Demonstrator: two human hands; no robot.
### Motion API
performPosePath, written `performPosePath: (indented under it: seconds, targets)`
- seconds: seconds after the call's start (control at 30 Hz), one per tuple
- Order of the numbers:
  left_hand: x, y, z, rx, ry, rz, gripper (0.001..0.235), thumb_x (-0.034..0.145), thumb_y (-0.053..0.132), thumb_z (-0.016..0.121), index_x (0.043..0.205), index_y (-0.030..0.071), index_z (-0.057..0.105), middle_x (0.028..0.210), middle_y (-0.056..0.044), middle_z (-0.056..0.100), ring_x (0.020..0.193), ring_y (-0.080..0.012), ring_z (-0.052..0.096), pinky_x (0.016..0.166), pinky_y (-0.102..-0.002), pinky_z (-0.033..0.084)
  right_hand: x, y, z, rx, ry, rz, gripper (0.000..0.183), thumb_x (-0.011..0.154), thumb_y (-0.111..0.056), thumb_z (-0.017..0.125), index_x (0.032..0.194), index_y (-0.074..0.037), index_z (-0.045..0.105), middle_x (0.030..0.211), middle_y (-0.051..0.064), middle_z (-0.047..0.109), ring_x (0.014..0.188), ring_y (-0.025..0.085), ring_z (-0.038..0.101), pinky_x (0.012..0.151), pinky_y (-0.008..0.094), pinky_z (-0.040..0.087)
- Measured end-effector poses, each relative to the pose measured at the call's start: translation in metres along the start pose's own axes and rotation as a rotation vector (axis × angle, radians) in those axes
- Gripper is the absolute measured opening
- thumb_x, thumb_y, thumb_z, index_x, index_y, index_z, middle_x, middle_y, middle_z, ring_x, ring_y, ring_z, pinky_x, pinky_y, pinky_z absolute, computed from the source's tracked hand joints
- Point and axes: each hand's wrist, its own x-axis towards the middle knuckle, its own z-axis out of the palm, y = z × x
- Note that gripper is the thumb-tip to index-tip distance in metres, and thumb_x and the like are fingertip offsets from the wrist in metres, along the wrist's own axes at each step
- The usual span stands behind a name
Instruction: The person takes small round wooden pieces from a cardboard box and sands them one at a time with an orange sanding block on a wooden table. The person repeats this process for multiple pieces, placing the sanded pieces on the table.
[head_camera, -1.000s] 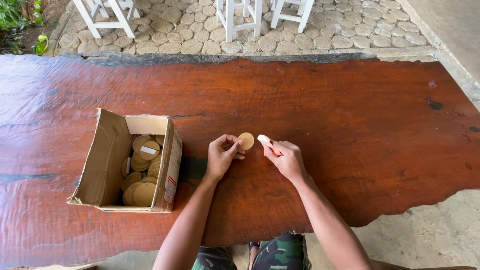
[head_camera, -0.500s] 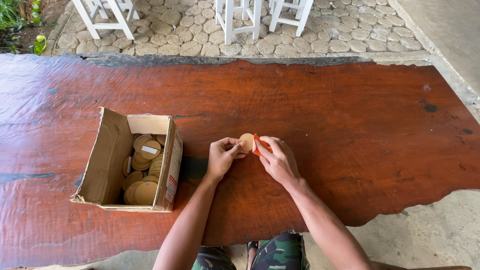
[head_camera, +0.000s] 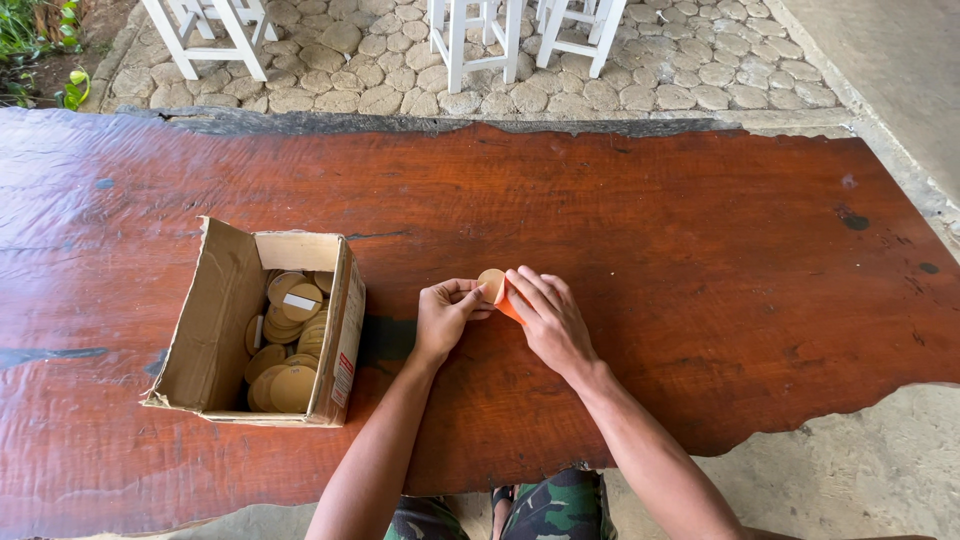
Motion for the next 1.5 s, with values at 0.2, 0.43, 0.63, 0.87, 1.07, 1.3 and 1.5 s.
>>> performPosePath:
  seconds: [0.2,0.43,0.63,0.87,1.07,1.3,1.5]
  targets:
    - [-0.009,0.013,0.005,0.014,0.019,-0.003,0.025,0.091,0.01,0.079,0.101,-0.012,0.072,0.084,-0.025,0.076,0.072,-0.0227,0.077,0.069,-0.032,0.067,-0.014,0.006,0.007,0.061,0.005,-0.072,0.036,0.088,0.002,0.06,0.121,-0.009,0.069,0.128,0.008,0.067,0.121,0.023,0.062,0.094,0.037,0.049]
    - [0.001,0.001,0.001,0.006,0.035,0.017,0.026,0.091,0.011,0.08,0.101,-0.012,0.071,0.086,-0.026,0.076,0.075,-0.0214,0.076,0.072,-0.033,0.067,-0.002,0.0,-0.003,0.012,-0.083,-0.042,0.053,0.081,-0.002,0.061,0.134,-0.009,0.062,0.144,0.01,0.06,0.131,0.021,0.056,0.094,0.037,0.045]
    - [0.002,-0.002,0.001,0.017,0.026,0.019,0.025,0.092,0.012,0.078,0.101,-0.011,0.072,0.086,-0.025,0.076,0.076,-0.0199,0.075,0.073,-0.032,0.066,-0.007,-0.002,0.0,-0.009,-0.134,-0.015,0.051,0.08,-0.013,0.07,0.13,-0.011,0.063,0.143,0.011,0.059,0.129,0.023,0.055,0.092,0.037,0.045]
    - [-0.001,0.005,0.002,0.058,-0.002,0.017,0.022,0.092,0.011,0.078,0.1,-0.009,0.073,0.085,-0.023,0.077,0.074,-0.0187,0.075,0.071,-0.032,0.066,-0.009,-0.006,0.005,0.033,-0.093,-0.067,0.039,0.088,-0.01,0.065,0.128,-0.012,0.066,0.143,0.007,0.06,0.131,0.019,0.055,0.098,0.037,0.044]
    - [-0.001,-0.001,0.0,0.033,-0.007,0.023,0.022,0.092,0.01,0.078,0.099,-0.01,0.072,0.084,-0.023,0.076,0.075,-0.021,0.076,0.071,-0.032,0.066,-0.007,-0.006,-0.001,-0.002,-0.1,-0.041,0.043,0.089,-0.003,0.058,0.131,-0.011,0.064,0.141,0.009,0.062,0.132,0.021,0.056,0.107,0.041,0.042]
    - [0.008,-0.01,-0.005,0.057,-0.005,0.037,0.021,0.094,0.011,0.076,0.101,-0.008,0.072,0.084,-0.02,0.076,0.075,-0.0157,0.073,0.072,-0.03,0.065,-0.007,-0.017,0.003,0.036,-0.113,-0.028,0.039,0.089,-0.004,0.059,0.127,-0.011,0.067,0.143,0.009,0.061,0.136,0.02,0.054,0.114,0.045,0.038]
    - [0.005,-0.006,-0.001,0.01,-0.017,0.043,0.019,0.094,0.008,0.074,0.101,-0.01,0.071,0.086,-0.024,0.076,0.078,-0.0202,0.075,0.075,-0.033,0.066,-0.001,-0.012,-0.008,-0.036,-0.137,0.06,0.042,0.087,-0.005,0.062,0.129,-0.005,0.064,0.143,0.017,0.059,0.138,0.026,0.051,0.119,0.052,0.031]
